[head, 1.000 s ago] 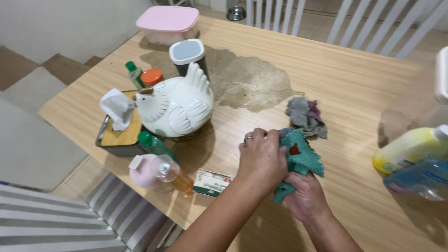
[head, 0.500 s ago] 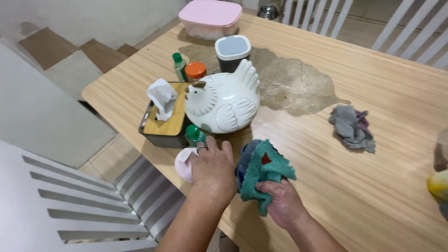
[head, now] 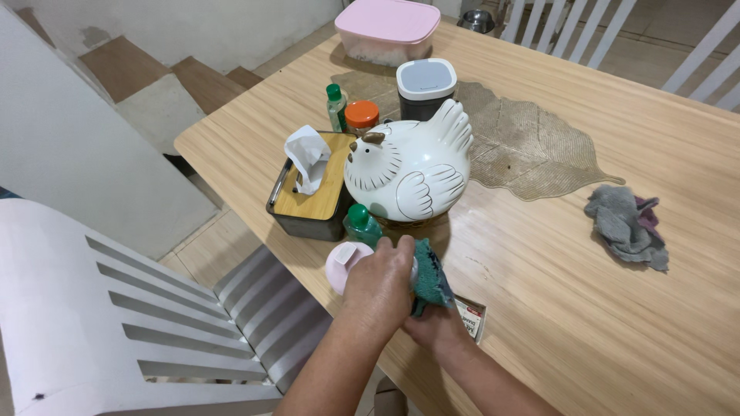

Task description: The person wipes several small bottles on a table using a cloth. They handle each bottle one at a time, rubbing the surface and cap, then place the bottles back on the table.

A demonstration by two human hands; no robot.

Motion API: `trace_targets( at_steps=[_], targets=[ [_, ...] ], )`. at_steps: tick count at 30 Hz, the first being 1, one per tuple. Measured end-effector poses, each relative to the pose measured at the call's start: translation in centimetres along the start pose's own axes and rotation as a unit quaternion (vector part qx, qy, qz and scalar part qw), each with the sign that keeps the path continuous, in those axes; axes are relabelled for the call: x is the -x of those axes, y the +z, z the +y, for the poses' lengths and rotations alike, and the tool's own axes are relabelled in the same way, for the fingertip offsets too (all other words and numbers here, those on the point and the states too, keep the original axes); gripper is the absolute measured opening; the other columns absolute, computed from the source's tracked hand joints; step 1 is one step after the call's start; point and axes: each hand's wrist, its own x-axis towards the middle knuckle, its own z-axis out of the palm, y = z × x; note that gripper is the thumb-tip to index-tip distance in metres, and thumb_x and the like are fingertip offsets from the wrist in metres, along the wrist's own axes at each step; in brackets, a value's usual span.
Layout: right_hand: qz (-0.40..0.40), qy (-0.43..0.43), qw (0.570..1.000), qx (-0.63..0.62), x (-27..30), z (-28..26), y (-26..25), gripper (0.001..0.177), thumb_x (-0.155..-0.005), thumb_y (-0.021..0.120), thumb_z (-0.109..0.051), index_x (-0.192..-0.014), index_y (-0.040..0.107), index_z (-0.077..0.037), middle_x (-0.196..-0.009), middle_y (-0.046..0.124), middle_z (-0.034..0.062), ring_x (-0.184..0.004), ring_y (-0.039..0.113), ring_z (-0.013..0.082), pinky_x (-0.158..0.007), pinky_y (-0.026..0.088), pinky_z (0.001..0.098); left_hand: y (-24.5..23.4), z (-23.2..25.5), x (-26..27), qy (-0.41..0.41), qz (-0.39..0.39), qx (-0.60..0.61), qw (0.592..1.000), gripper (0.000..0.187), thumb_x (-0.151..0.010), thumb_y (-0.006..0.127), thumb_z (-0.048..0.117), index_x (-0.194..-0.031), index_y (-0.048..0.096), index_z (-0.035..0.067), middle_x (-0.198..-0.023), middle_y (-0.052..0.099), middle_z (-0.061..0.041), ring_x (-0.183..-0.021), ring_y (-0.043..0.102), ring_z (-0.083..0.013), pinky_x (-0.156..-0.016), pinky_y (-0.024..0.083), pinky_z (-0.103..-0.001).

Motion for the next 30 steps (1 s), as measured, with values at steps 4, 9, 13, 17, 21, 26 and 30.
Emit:
trace_targets(
  at_steps=[4, 9, 13, 17, 21, 26, 30],
  targets=[
    [0.016, -0.083, 0.996, 0.001, -0.3, 0.6, -0.1, 0.071, -0.077, 0.081, -0.026, -0.139, 0.051, -0.011, -0.136, 0.064, 0.0069, -0.126, 0.061, 0.0199, -0.108, 0.047, 0.0346, -0.7, 0.6, -0.3, 0.001, -0.029, -0.005, 1.000, 0.040, -0.070, 0.072, -0.005, -0.107, 0.056, 0.001, -0.099, 0.064, -0.023, -0.083, 0.071, -0.0409, -0.066, 0.058, -0.048],
    [0.043, -0.188, 0.972, 0.135, -0.6, -0.2, -0.9, 0.059, -0.092, 0.073, -0.028, -0.145, 0.051, -0.015, -0.146, 0.061, 0.0058, -0.138, 0.056, 0.0224, -0.116, 0.043, 0.0372, -3.3, 2.7, -1.0, 0.008, -0.050, -0.031, 0.998, 0.045, -0.067, 0.072, -0.005, -0.108, 0.056, 0.000, -0.100, 0.064, -0.023, -0.083, 0.071, -0.0411, -0.065, 0.058, -0.047],
    [0.057, -0.132, 0.985, -0.092, -0.2, -2.6, -3.5, 0.079, -0.081, 0.079, -0.018, -0.147, 0.037, -0.012, -0.147, 0.050, 0.0071, -0.136, 0.048, 0.0228, -0.114, 0.040, 0.0388, -4.7, 5.2, -1.6, 0.074, 0.032, 0.001, 0.997, 0.049, -0.064, 0.071, -0.006, -0.111, 0.057, 0.001, -0.100, 0.064, -0.023, -0.080, 0.071, -0.0407, -0.065, 0.058, -0.047],
    [0.091, -0.176, 0.955, -0.221, 0.9, -4.3, -8.1, 0.069, -0.087, 0.076, -0.012, -0.145, 0.040, -0.008, -0.143, 0.053, 0.0078, -0.132, 0.052, 0.0206, -0.110, 0.047, 0.0399, -4.1, 8.6, -3.1, 0.127, 0.062, 0.060, 0.988, 0.053, -0.065, 0.071, -0.006, -0.115, 0.056, 0.001, -0.103, 0.063, -0.024, -0.080, 0.070, -0.0430, -0.065, 0.056, -0.049],
    [0.212, -0.207, 0.954, 0.037, 3.4, -3.5, -13.0, 0.062, -0.083, 0.077, -0.011, -0.138, 0.051, -0.010, -0.137, 0.059, 0.0055, -0.127, 0.056, 0.0180, -0.105, 0.048, 0.0379, -1.3, 12.1, -4.5, 0.145, 0.000, 0.099, 0.984, 0.051, -0.069, 0.072, -0.003, -0.117, 0.054, 0.001, -0.106, 0.061, -0.026, -0.083, 0.070, -0.0441, -0.066, 0.057, -0.049],
    [0.233, -0.117, 0.965, 0.015, 6.4, 0.1, -17.7, 0.061, -0.080, 0.077, -0.009, -0.135, 0.053, -0.010, -0.133, 0.063, 0.0043, -0.125, 0.059, 0.0188, -0.103, 0.049, 0.0374, 3.4, 15.9, -5.6, 0.166, -0.069, 0.136, 0.974, 0.060, -0.064, 0.080, 0.001, -0.118, 0.053, 0.002, -0.107, 0.061, -0.025, -0.084, 0.070, -0.0434, -0.071, 0.058, -0.049],
    [0.273, -0.103, 0.956, 0.036, 7.8, 3.6, -20.3, 0.058, -0.079, 0.073, -0.005, -0.135, 0.055, -0.009, -0.132, 0.065, 0.0051, -0.125, 0.061, 0.0201, -0.103, 0.049, 0.0375, 6.6, 18.5, -6.2, 0.186, -0.101, 0.137, 0.968, 0.066, -0.060, 0.085, 0.003, -0.120, 0.056, 0.006, -0.109, 0.062, -0.023, -0.088, 0.072, -0.0424, -0.074, 0.060, -0.047]
  ],
)
